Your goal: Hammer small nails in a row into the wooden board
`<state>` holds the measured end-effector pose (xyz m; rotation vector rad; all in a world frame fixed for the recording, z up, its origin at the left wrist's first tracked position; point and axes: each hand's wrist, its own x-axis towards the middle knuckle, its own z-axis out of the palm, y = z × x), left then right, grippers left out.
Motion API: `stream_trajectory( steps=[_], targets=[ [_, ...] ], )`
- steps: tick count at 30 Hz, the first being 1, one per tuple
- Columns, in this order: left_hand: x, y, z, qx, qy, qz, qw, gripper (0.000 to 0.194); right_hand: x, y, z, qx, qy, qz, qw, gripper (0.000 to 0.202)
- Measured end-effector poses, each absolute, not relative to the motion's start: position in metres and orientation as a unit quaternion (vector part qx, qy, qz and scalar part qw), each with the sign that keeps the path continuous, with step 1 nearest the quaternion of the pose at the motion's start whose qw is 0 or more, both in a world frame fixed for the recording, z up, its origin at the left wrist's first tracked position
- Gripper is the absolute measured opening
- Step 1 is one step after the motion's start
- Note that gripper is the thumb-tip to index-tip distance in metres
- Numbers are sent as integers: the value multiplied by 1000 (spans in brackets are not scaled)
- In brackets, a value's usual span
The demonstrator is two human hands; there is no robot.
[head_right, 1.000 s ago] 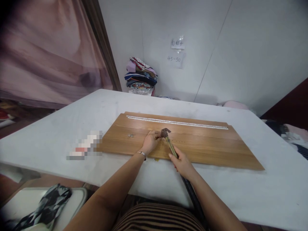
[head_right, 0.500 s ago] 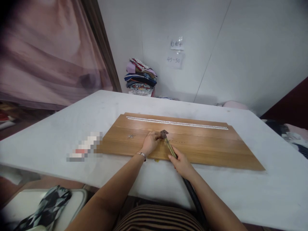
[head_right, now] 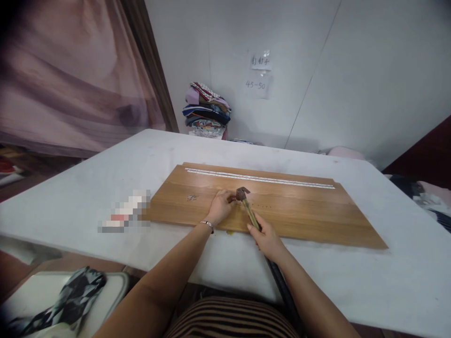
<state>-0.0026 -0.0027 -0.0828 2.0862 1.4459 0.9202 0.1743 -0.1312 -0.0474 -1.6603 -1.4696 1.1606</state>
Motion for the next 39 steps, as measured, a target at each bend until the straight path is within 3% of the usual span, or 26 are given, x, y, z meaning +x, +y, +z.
stream_trajectory(
  steps=[39],
  targets=[
    [-1,-4,-85,755,536,328,187,12,169,-127,-44,-627,-558,452,301,74]
  ],
)
